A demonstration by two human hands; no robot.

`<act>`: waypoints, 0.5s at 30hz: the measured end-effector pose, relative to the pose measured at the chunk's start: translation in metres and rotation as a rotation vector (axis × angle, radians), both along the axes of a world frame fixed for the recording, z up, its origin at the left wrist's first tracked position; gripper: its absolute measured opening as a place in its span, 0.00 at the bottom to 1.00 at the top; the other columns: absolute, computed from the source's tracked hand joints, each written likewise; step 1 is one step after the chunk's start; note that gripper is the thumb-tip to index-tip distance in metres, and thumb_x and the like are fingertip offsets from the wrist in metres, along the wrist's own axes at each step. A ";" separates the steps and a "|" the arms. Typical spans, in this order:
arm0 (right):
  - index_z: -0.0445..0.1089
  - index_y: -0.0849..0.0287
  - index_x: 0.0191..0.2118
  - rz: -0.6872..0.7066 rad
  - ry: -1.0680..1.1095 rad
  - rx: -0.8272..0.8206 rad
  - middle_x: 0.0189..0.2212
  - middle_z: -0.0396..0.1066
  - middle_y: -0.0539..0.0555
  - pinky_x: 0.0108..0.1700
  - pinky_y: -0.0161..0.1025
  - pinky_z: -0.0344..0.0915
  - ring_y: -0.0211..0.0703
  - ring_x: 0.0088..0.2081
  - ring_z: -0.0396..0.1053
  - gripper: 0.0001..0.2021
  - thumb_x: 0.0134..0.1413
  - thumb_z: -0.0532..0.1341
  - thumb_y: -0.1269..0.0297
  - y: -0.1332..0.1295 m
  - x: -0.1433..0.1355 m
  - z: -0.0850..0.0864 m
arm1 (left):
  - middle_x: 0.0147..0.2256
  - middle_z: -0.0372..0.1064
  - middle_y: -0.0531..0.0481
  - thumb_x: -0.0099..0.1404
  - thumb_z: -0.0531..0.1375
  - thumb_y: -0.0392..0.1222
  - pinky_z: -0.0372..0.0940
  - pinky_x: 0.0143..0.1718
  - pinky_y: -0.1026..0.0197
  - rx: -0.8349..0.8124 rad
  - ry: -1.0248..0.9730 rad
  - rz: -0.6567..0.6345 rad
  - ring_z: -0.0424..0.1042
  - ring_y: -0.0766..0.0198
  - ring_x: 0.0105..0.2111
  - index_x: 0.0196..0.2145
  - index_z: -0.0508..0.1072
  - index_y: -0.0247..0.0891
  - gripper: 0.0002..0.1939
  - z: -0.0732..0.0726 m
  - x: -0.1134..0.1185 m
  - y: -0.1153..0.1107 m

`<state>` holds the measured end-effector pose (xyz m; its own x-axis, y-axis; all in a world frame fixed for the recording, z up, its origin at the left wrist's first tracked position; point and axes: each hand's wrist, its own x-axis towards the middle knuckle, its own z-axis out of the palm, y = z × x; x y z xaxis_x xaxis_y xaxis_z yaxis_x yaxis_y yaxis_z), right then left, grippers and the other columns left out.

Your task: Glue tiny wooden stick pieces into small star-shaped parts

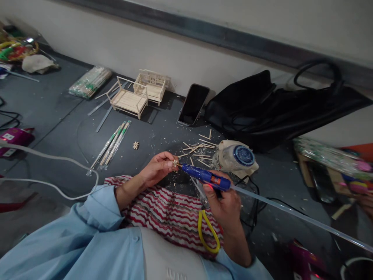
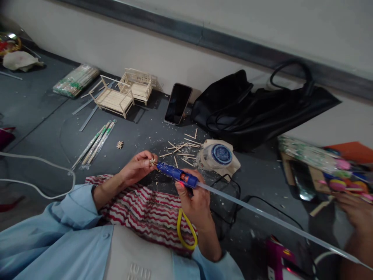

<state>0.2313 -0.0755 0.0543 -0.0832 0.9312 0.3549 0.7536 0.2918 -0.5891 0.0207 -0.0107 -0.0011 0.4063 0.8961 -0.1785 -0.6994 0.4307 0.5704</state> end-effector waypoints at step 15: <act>0.69 0.54 0.46 0.013 -0.043 0.045 0.42 0.76 0.58 0.46 0.48 0.71 0.52 0.44 0.75 0.14 0.65 0.54 0.51 0.001 0.002 -0.003 | 0.32 0.73 0.52 0.47 0.74 0.38 0.65 0.37 0.64 0.017 0.005 -0.008 0.72 0.69 0.30 0.29 0.75 0.35 0.14 -0.001 0.000 0.001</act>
